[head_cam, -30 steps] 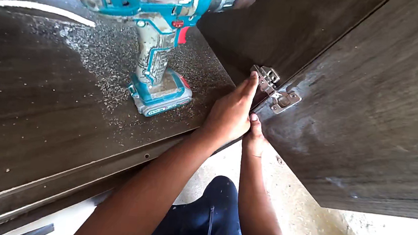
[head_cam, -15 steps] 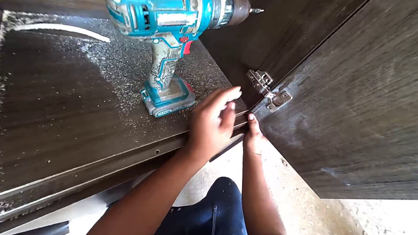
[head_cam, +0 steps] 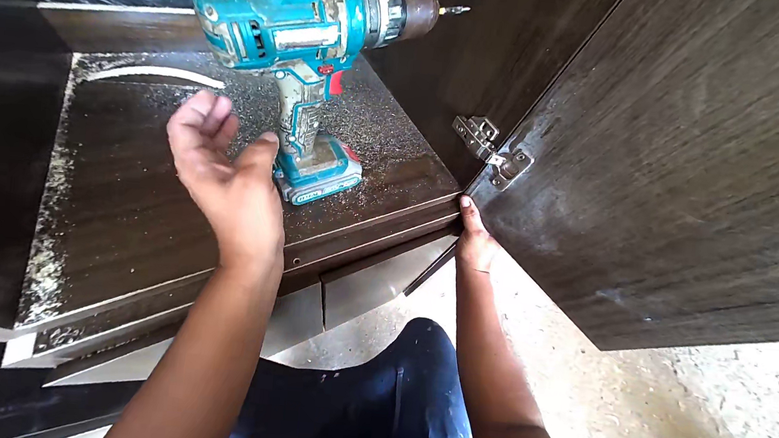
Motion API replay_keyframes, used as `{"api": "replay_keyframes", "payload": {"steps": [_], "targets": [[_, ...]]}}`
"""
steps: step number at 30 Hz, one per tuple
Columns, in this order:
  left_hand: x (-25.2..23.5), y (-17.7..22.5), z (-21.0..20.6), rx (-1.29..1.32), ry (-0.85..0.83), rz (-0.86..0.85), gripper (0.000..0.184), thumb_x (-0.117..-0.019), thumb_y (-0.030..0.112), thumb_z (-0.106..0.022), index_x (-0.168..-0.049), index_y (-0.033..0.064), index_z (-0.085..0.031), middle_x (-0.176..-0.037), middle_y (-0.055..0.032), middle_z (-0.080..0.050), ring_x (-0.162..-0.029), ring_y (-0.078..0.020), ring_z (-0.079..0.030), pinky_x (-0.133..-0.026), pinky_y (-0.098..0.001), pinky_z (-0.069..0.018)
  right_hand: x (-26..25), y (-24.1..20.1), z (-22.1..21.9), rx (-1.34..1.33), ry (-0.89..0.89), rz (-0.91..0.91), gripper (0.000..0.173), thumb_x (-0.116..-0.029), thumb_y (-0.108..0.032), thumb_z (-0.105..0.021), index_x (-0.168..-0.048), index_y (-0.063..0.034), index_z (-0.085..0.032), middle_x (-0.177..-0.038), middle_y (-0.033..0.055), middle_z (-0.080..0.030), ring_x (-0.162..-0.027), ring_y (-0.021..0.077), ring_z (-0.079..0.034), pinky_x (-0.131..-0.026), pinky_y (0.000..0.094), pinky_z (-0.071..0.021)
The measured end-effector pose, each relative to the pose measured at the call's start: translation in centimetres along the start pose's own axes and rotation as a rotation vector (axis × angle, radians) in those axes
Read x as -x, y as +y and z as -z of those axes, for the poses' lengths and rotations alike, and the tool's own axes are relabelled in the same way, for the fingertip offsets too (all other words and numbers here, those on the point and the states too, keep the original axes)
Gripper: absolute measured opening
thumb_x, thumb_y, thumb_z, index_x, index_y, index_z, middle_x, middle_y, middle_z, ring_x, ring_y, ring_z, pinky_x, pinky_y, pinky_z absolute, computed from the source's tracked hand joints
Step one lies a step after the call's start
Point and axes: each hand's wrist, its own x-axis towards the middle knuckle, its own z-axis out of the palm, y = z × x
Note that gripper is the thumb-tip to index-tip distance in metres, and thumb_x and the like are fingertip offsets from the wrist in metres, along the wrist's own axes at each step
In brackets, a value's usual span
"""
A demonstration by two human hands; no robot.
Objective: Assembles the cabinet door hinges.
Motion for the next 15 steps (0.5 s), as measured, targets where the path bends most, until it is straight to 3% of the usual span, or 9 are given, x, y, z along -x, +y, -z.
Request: {"api": "replay_keyframes", "payload": {"steps": [3,7,9,11,13,15], "targets": [[-1.0,0.1,-0.7,0.011,-0.156,0.043,0.065,-0.0853,0.008,-0.073,-0.142,-0.0004,-0.044,-0.139,-0.01,-0.059,-0.128,-0.019,-0.058,-0.103,-0.0332,-0.0534,-0.2,0.3,0.3,-0.001,-0.046,-0.007,0.037,-0.0861,-0.029,-0.084,-0.114,-0.007,-0.074,-0.105,0.0015,-0.077,-0.104,0.0084,-0.072,-0.097,0.0329,-0.0587],[-3.0,-0.1,-1.6,0.17,-0.331,0.05,0.042,-0.0889,0.012,-0.077,-0.124,0.0067,-0.054,-0.112,-0.0021,-0.069,-0.104,-0.0147,-0.069,-0.091,-0.0331,-0.0596,-0.3,0.5,0.4,-0.028,-0.06,0.016,0.037,-0.0857,-0.029,-0.084,-0.114,-0.0079,-0.074,-0.105,0.0012,-0.077,-0.103,0.0086,-0.073,-0.097,0.0334,-0.0594],[-4.5,-0.6,-2.0,0.322,-0.411,0.03,0.039,-0.091,0.011,-0.076,-0.123,0.0085,-0.053,-0.109,-0.002,-0.072,-0.102,-0.0185,-0.071,-0.092,-0.0402,-0.061,-0.3,0.4,0.4,-0.009,-0.05,0.02,0.039,-0.085,-0.031,-0.085,-0.114,-0.0079,-0.073,-0.104,0.0014,-0.077,-0.102,0.0084,-0.073,-0.095,0.0337,-0.06],[-5.8,-0.9,-2.7,0.45,-0.47,0.003,0.044,-0.0911,0.014,-0.077,-0.126,0.0068,-0.051,-0.109,-0.0078,-0.071,-0.095,-0.0277,-0.073,-0.084,-0.0499,-0.0646,-0.3,0.3,0.4,0.027,-0.052,0.022,0.041,-0.0851,-0.032,-0.084,-0.115,-0.0079,-0.072,-0.105,0.0015,-0.076,-0.103,0.0077,-0.072,-0.095,0.0332,-0.0587],[-6.3,-0.9,-3.4,0.515,-0.467,-0.054,0.047,-0.089,0.012,-0.079,-0.125,0.0042,-0.05,-0.105,-0.0119,-0.071,-0.083,-0.0318,-0.074,-0.068,-0.0507,-0.0666,-0.2,0.2,0.5,0.035,-0.055,0.01,0.04,-0.0846,-0.032,-0.085,-0.114,-0.0083,-0.073,-0.102,0.0013,-0.076,-0.099,0.0077,-0.072,-0.092,0.0331,-0.0596],[-5.8,-0.1,-3.3,0.491,-0.444,-0.112,0.047,-0.0881,0.011,-0.08,-0.124,0.0036,-0.051,-0.103,-0.0108,-0.071,-0.079,-0.03,-0.074,-0.063,-0.0479,-0.0667,-0.4,0.2,0.4,-0.016,-0.046,0.033,0.038,-0.0827,-0.026,-0.087,-0.112,-0.0067,-0.072,-0.1,0.0017,-0.077,-0.096,0.008,-0.073,-0.09,0.0327,-0.0609]]}}
